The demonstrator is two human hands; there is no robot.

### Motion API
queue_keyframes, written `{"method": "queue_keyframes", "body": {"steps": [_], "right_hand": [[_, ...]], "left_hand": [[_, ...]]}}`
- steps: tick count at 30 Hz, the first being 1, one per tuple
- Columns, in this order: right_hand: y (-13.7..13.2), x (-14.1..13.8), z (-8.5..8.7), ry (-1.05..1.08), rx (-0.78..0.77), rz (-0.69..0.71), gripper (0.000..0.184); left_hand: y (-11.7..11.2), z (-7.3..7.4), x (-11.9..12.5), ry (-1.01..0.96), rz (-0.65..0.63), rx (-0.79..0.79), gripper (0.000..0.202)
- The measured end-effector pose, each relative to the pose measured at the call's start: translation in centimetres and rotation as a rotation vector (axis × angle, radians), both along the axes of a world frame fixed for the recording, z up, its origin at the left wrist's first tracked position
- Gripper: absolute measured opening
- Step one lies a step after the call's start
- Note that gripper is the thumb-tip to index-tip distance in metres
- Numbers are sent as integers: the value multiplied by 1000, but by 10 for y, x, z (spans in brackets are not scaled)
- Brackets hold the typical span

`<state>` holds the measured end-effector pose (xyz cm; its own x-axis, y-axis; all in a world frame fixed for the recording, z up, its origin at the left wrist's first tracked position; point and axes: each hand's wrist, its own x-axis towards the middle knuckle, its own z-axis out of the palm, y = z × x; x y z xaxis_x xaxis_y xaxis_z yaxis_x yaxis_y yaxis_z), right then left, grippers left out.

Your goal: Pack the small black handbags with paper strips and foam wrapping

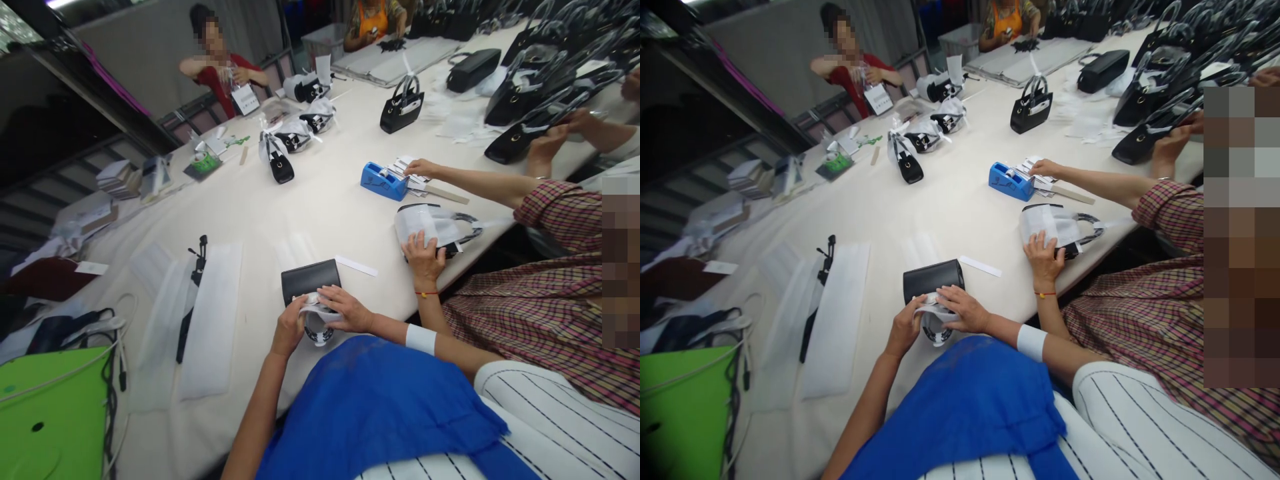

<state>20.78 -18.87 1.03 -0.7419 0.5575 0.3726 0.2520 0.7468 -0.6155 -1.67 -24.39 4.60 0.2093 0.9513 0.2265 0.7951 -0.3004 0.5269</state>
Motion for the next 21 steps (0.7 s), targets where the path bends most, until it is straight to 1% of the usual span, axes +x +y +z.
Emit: {"method": "queue_keyframes", "body": {"steps": [3, 5, 7, 9, 12, 15, 18, 21], "right_hand": [[-7, 0, 0, 9, 66, -65, 64], [-7, -1, 0, 10, 114, -79, 51], [-5, -3, 1, 12, 154, -80, 36], [-1, -7, 2, 18, 172, -92, 28], [5, -12, 1, 31, 150, -156, 26], [13, -14, -2, 55, 111, -205, 28], [23, -13, -1, 71, 55, -163, 30], [35, -13, 7, 56, -36, -84, 32]], "left_hand": [[-2, -4, -7, -112, -5, -26, 24], [-5, -7, -7, -173, 18, -13, 23], [-6, -9, -5, -216, 72, -17, 25], [-6, -10, -3, -237, 146, -34, 29], [-2, -12, 1, -226, 235, -45, 31], [1, -16, 3, -180, 243, -33, 31], [2, -22, 3, -159, 273, -21, 30], [3, -23, 0, -191, 339, -15, 28]]}}
